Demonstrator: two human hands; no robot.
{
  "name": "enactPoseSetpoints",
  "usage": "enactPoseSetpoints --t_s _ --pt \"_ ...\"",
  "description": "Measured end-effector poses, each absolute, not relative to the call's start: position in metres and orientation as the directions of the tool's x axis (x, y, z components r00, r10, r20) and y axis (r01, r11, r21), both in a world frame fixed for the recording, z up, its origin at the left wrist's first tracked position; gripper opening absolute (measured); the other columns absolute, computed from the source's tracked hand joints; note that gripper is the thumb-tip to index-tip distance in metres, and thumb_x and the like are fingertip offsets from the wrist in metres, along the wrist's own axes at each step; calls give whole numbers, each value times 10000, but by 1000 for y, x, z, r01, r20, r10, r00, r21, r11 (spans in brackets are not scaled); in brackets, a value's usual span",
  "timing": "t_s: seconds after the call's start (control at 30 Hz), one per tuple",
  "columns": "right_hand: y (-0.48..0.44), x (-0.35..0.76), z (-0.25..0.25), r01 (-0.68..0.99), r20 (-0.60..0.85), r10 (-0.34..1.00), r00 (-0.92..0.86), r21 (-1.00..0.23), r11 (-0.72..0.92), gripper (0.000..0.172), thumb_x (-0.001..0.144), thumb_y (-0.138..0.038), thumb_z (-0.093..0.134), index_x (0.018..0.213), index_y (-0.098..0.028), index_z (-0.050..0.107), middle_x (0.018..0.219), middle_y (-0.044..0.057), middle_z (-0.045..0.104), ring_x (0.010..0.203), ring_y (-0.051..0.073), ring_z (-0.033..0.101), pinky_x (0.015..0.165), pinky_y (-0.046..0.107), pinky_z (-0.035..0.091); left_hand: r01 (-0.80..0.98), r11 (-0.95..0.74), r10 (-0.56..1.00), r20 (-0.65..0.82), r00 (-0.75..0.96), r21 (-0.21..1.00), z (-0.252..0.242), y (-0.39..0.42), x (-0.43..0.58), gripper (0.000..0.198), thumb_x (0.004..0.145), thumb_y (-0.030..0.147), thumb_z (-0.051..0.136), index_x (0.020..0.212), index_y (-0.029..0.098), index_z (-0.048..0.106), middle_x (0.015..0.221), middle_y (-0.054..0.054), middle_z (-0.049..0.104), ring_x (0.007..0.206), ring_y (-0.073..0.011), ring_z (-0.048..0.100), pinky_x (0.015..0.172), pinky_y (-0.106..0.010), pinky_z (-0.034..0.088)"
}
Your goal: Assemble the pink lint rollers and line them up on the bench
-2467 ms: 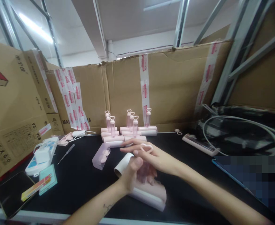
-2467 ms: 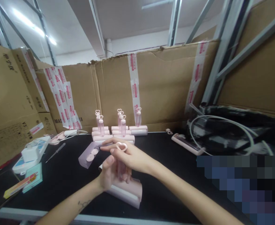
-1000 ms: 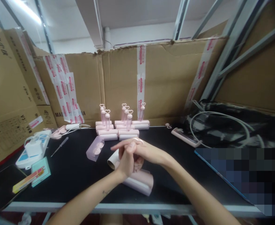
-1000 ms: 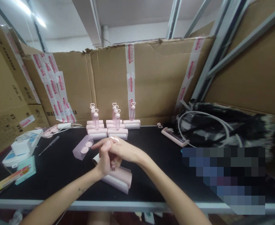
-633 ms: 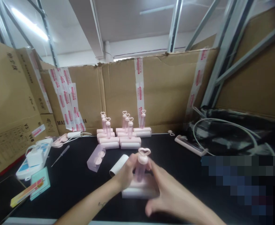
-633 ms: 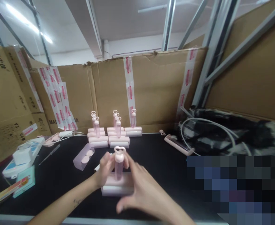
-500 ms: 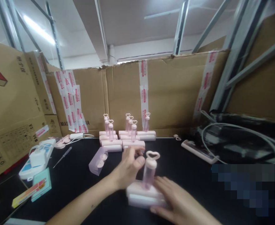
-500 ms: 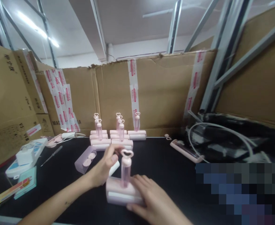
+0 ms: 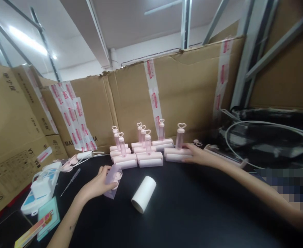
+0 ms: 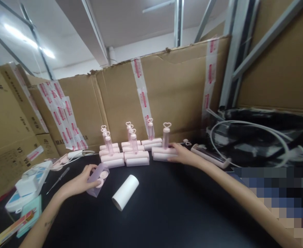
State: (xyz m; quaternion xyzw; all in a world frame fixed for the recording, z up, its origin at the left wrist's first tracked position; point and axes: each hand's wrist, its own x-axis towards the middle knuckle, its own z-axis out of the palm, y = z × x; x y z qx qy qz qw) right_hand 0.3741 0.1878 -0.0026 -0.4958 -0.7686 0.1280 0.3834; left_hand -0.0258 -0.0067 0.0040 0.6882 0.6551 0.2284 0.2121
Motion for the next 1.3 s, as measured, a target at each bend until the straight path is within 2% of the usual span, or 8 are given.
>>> enactPoseSetpoints --t_s 0.17,0.3,0.5,0.7,0.87,1.03,1.2,1.3 --pt "153 334 12 706 589 760 -273 -414 574 751 665 -391 682 1295 -80 418 1440 244 252 1358 406 117 1082 527 150 690 13 995 -79 63 723 11 -9 -30 492 771 452 544 1172 183 449 1116 -72 545 779 -165 591 721 -285 454" --pt "86 293 13 387 331 559 -760 -461 799 511 840 -433 527 1303 -227 460 1346 106 464 1250 280 417 1055 448 313 576 -9 999 -11 32 818 2 -3 -24 560 720 413 636 1189 168 453 1125 -102 573 818 -170 573 738 -291 444" --pt "51 269 -16 320 304 612 -730 -639 699 627 825 -494 538 1375 -249 365 1476 91 265 1367 287 199 1110 483 180 420 -10 993 58 -101 907 -28 11 4 535 777 394 568 1202 104 418 888 -73 588 805 -186 579 714 -299 447" --pt "75 279 -12 -179 200 903 -379 -974 141 431 851 -477 496 1199 -226 459 1313 102 481 1223 226 460 1075 392 306 443 -264 942 327 -72 857 9 23 50 510 793 323 575 1236 179 368 1143 -118 513 1014 -231 557 884 -376 433" --pt "78 285 -2 -516 -157 822 -547 -710 -479 263 884 -429 386 997 -216 491 974 79 634 908 207 652 883 430 469 664 -521 810 555 189 536 36 35 122 473 781 170 520 1237 221 403 1252 -104 440 1203 -262 416 1028 -428 323" --pt "85 291 -5 -609 -183 869 -459 -648 -458 134 882 -211 377 903 -209 510 789 9 630 656 121 631 678 275 521 775 -553 784 506 360 305 34 40 156 540 776 109 461 1294 229 366 1265 -119 415 1188 -300 413 985 -462 353" --pt "96 299 -6 -551 -231 846 -481 -670 -497 108 826 -120 445 896 -156 520 721 31 613 504 65 526 448 142 425 683 -512 808 561 178 520 35 39 113 447 817 234 486 1253 195 395 1247 -111 456 1194 -246 431 1035 -395 305" --pt "94 300 -5 -511 -218 821 -528 -691 -512 112 809 -123 458 880 -142 543 717 30 603 414 47 399 347 140 309 566 -260 954 298 26 782 25 36 69 409 835 361 469 1197 171 455 1133 -98 557 1052 -241 540 952 -384 379"
